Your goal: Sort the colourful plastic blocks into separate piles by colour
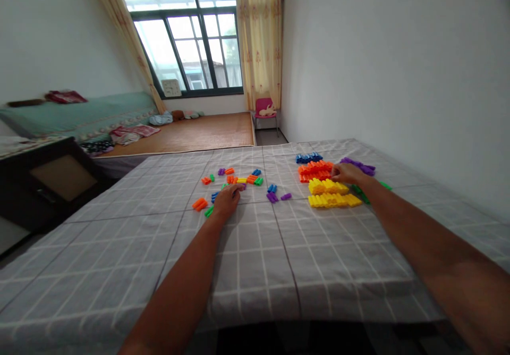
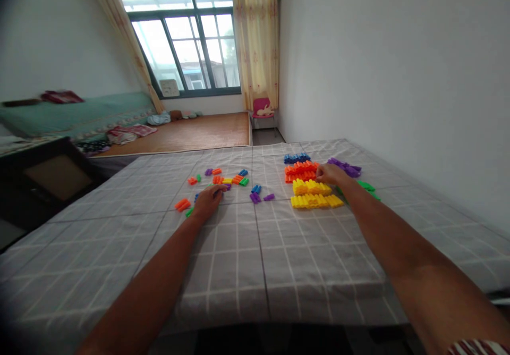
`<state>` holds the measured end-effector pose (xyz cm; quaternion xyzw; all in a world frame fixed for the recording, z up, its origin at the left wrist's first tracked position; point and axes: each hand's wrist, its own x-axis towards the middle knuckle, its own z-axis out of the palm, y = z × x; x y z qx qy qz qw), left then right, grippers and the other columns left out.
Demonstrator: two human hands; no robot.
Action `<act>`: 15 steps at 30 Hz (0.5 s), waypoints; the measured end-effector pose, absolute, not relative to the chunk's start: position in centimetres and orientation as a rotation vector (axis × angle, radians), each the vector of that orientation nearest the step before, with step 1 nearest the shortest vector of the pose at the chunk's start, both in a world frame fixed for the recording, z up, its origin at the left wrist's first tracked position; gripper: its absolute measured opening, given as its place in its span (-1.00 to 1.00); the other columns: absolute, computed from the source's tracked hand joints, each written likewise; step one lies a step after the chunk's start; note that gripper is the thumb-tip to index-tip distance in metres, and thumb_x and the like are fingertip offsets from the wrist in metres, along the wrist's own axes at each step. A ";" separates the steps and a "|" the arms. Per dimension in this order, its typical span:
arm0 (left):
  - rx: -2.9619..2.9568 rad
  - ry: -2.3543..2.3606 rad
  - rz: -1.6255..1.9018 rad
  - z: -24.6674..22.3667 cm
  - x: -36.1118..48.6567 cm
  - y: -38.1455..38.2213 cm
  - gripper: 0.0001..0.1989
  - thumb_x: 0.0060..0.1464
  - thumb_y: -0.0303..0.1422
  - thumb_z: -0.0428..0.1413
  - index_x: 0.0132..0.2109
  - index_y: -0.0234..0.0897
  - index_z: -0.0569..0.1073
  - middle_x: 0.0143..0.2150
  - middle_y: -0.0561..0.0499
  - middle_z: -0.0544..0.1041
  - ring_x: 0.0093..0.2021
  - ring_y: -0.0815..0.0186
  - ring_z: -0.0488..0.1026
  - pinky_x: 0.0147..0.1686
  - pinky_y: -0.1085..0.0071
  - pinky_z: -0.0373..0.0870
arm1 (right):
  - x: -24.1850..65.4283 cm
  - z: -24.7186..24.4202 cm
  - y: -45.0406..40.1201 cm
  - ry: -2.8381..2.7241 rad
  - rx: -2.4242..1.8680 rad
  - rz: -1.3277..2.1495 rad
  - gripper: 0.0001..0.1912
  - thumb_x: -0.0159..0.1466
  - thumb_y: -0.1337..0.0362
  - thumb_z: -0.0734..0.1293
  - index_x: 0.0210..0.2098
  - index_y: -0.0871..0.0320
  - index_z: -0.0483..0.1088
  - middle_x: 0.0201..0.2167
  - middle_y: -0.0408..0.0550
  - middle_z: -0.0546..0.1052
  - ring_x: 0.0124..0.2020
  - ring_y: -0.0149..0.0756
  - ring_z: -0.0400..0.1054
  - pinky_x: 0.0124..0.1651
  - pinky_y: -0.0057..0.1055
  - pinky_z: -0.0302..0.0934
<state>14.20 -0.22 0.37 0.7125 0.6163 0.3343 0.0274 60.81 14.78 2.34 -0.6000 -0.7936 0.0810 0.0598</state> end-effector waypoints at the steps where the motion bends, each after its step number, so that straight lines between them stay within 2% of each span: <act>1: 2.177 1.937 1.062 0.5 14.1 -0.2 -0.72 0.14 -0.45 -0.04 -0.10 -0.19 0.53 -0.10 0.00 0.60 -0.03 0.24 0.50 0.06 0.31 0.38 | 61.1 2.6 14.8 -2.416 -1.798 0.266 -0.91 0.07 0.28 0.40 -0.43 0.17 0.50 -0.40 -0.03 0.60 -0.37 -0.28 0.44 -0.36 -0.44 0.17; 3: 2.091 2.007 1.167 0.9 13.7 -0.2 -0.71 0.14 -0.44 -0.04 -0.08 -0.20 0.52 -0.09 -0.01 0.60 -0.01 0.24 0.49 0.07 0.30 0.37 | 61.4 3.7 14.9 -2.423 -1.788 0.254 -0.88 0.07 0.24 0.40 -0.42 0.16 0.50 -0.38 -0.02 0.60 -0.36 -0.25 0.44 -0.35 -0.42 0.18; 7: 1.811 2.077 1.470 1.4 12.5 0.1 -0.66 0.11 -0.50 -0.06 -0.04 -0.23 0.50 -0.08 -0.01 0.60 -0.03 0.28 0.50 0.01 0.33 0.41 | 58.3 7.3 14.1 -2.365 -1.721 0.000 -0.82 0.13 0.19 0.34 -0.33 0.13 0.51 -0.32 0.01 0.60 -0.33 -0.21 0.44 -0.33 -0.38 0.18; 11: 1.581 2.088 1.659 1.2 11.4 0.4 -0.65 0.07 -0.54 -0.06 -0.06 -0.25 0.50 -0.12 -0.02 0.61 -0.06 0.30 0.52 0.01 0.33 0.41 | 48.1 8.7 11.6 -2.581 -1.278 0.020 -0.75 0.26 0.16 0.25 -0.20 0.13 0.49 -0.29 -0.04 0.60 -0.31 -0.28 0.45 -0.25 -0.42 0.21; 15: 1.503 2.073 1.653 1.0 11.1 0.3 -0.66 0.08 -0.55 -0.06 -0.07 -0.26 0.50 -0.13 -0.04 0.62 -0.09 0.29 0.53 0.01 0.31 0.41 | 37.2 6.4 10.3 -2.788 -1.049 0.129 -0.73 0.25 0.23 0.27 -0.08 0.12 0.47 -0.13 -0.04 0.59 -0.20 -0.28 0.45 -0.17 -0.43 0.24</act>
